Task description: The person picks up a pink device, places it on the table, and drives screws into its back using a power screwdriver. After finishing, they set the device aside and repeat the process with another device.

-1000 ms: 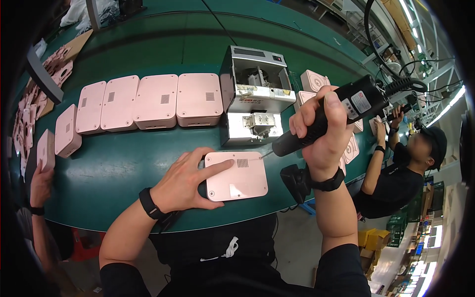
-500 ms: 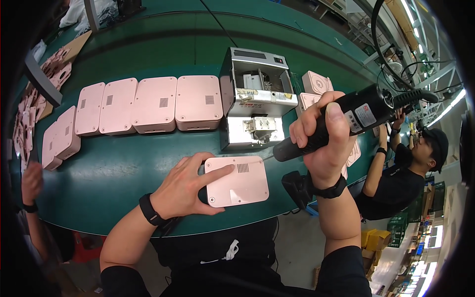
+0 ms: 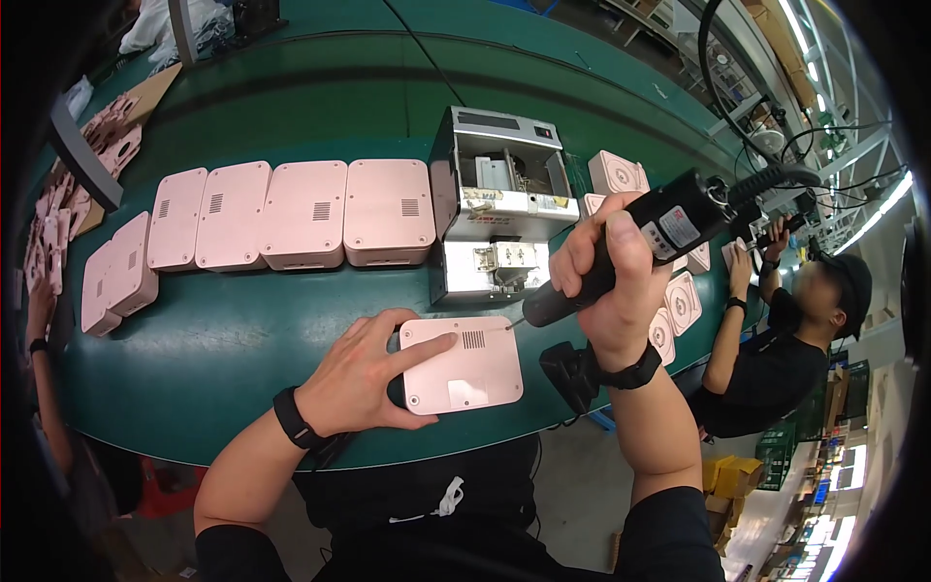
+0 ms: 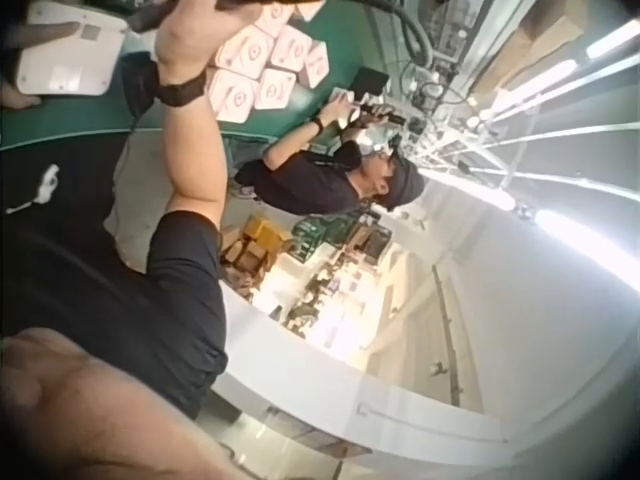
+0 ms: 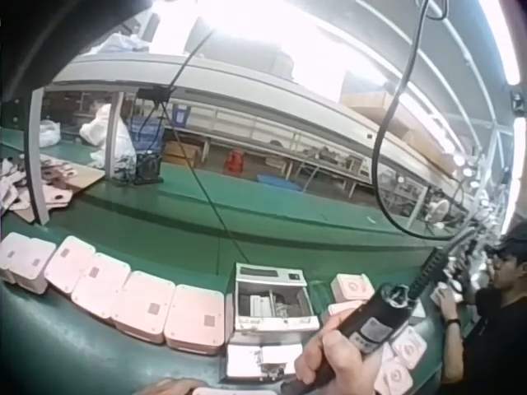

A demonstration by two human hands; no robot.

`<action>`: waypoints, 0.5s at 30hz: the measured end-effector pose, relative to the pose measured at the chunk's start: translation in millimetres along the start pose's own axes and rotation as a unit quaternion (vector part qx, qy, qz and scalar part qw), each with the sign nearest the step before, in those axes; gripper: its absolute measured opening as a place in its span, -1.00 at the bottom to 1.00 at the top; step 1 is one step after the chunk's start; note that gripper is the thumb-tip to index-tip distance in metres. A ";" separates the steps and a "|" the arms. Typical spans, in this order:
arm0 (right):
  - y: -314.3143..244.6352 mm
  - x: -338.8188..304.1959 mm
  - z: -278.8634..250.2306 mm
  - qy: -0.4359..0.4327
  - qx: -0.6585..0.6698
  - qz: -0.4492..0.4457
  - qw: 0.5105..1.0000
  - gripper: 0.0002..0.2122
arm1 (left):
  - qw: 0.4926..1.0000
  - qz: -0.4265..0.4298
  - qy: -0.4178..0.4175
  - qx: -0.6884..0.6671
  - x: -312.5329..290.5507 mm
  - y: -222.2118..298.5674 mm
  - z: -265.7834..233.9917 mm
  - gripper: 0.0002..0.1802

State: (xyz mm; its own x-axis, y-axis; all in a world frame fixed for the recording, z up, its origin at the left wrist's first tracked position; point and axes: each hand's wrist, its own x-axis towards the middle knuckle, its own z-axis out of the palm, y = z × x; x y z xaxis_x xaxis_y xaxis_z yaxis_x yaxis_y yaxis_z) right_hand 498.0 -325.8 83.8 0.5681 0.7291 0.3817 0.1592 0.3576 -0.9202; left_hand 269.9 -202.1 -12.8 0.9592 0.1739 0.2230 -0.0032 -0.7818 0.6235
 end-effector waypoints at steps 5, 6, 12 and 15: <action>2.0 -1.1 -1.1 0.011 0.026 0.005 1.000 -0.79 | 1.000 0.002 0.004 0.000 -0.4 0.2 -0.8 -0.07; 2.6 -1.9 -1.5 0.015 0.034 0.003 0.999 -0.79 | 1.000 0.005 0.004 0.001 -0.2 -0.3 -1.1 -0.07; 2.9 -7.4 -0.6 -0.006 0.050 -0.013 0.999 -0.80 | 1.000 0.008 0.003 0.006 0.2 1.5 -0.2 -0.06; 0.3 -7.3 2.1 -0.036 0.016 -0.029 0.999 -0.81 | 1.000 0.015 0.009 0.011 0.0 3.2 -1.0 -0.06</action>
State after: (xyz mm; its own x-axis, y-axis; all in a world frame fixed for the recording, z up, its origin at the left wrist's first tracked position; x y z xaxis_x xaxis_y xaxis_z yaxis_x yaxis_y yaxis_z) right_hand 492.1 -329.9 80.9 0.4990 0.7464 0.4403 0.1626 0.4184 -0.8936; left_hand 269.6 -204.0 -10.0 0.9535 0.1607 0.2551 -0.0258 -0.7995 0.6001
